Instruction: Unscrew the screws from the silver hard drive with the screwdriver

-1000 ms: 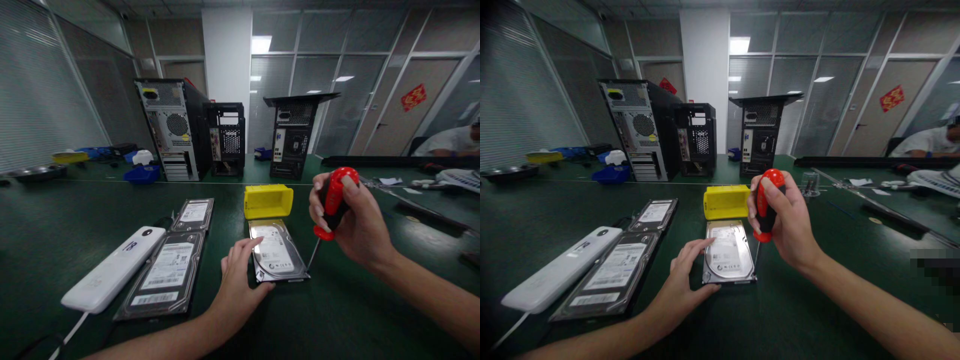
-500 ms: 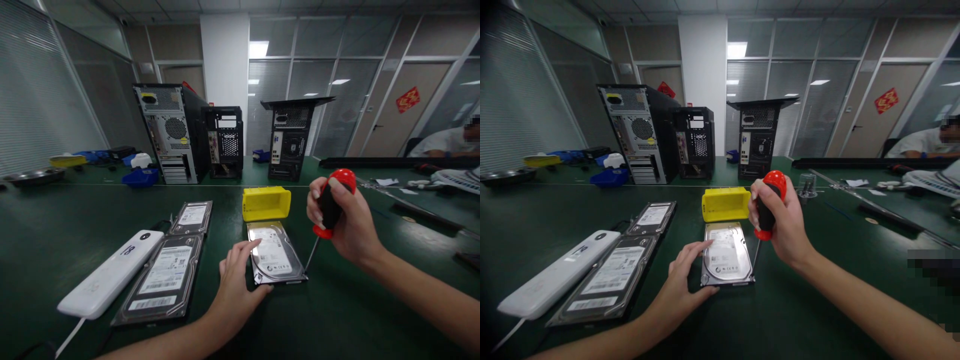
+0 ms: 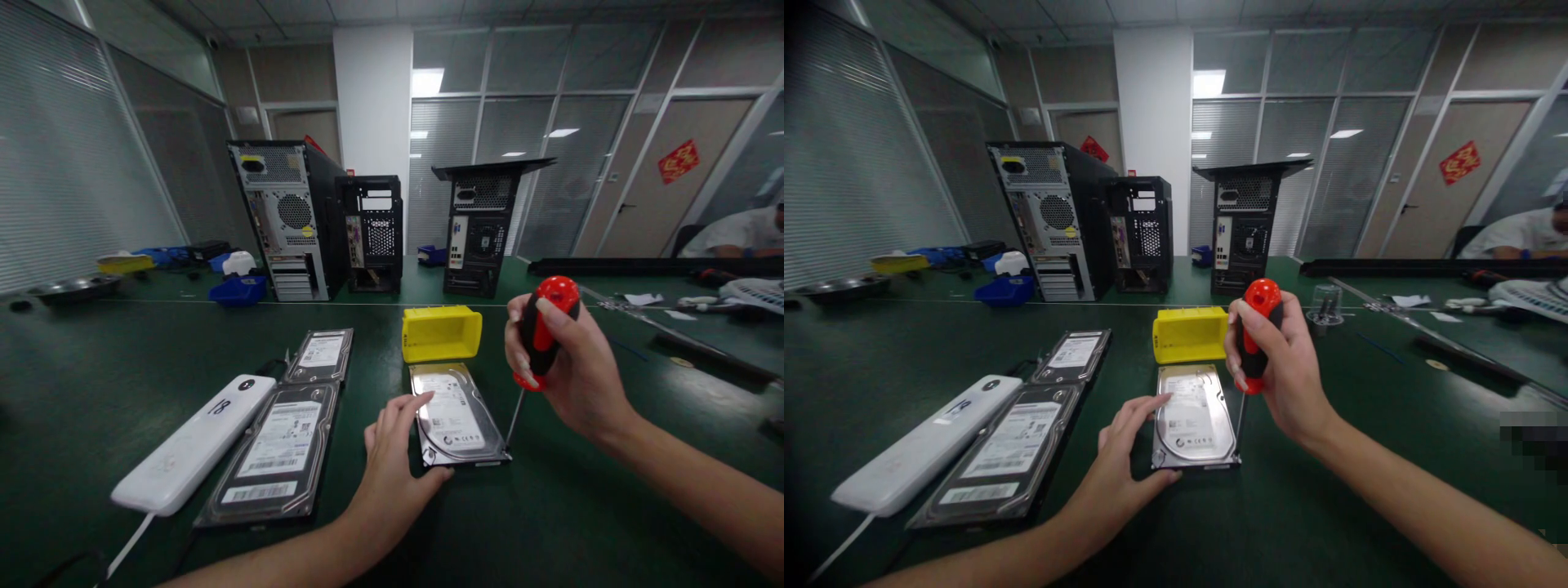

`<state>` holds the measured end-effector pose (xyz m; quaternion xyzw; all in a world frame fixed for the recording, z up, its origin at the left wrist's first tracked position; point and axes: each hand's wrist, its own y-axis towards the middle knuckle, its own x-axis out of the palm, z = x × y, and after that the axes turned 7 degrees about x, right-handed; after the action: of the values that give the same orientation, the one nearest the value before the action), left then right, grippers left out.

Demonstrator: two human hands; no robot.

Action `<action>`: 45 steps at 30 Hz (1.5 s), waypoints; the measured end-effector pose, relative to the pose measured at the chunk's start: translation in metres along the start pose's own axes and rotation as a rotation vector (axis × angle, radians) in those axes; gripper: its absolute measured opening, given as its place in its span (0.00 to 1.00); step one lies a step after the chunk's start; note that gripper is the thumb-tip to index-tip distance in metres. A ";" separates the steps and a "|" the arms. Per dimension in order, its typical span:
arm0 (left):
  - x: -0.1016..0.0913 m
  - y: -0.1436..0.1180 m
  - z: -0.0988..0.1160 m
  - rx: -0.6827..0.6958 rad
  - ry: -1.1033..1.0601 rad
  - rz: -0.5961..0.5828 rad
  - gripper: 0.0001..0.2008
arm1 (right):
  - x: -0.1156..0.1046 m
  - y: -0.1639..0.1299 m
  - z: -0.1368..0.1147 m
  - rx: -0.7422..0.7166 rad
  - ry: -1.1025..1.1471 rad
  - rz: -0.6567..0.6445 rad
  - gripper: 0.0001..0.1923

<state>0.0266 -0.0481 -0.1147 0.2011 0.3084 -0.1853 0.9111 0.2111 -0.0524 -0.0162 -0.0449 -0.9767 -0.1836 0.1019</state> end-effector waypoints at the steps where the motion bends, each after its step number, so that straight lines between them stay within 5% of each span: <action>1: 0.000 0.000 0.000 0.002 0.002 0.000 0.34 | 0.000 0.000 0.000 0.009 0.000 -0.008 0.13; 45: -0.004 0.000 0.004 0.003 0.045 -0.025 0.34 | -0.001 -0.001 0.003 -0.054 0.038 0.089 0.13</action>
<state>0.0260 -0.0489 -0.1096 0.2026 0.3313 -0.1927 0.9012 0.2111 -0.0525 -0.0193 -0.0875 -0.9662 -0.2062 0.1275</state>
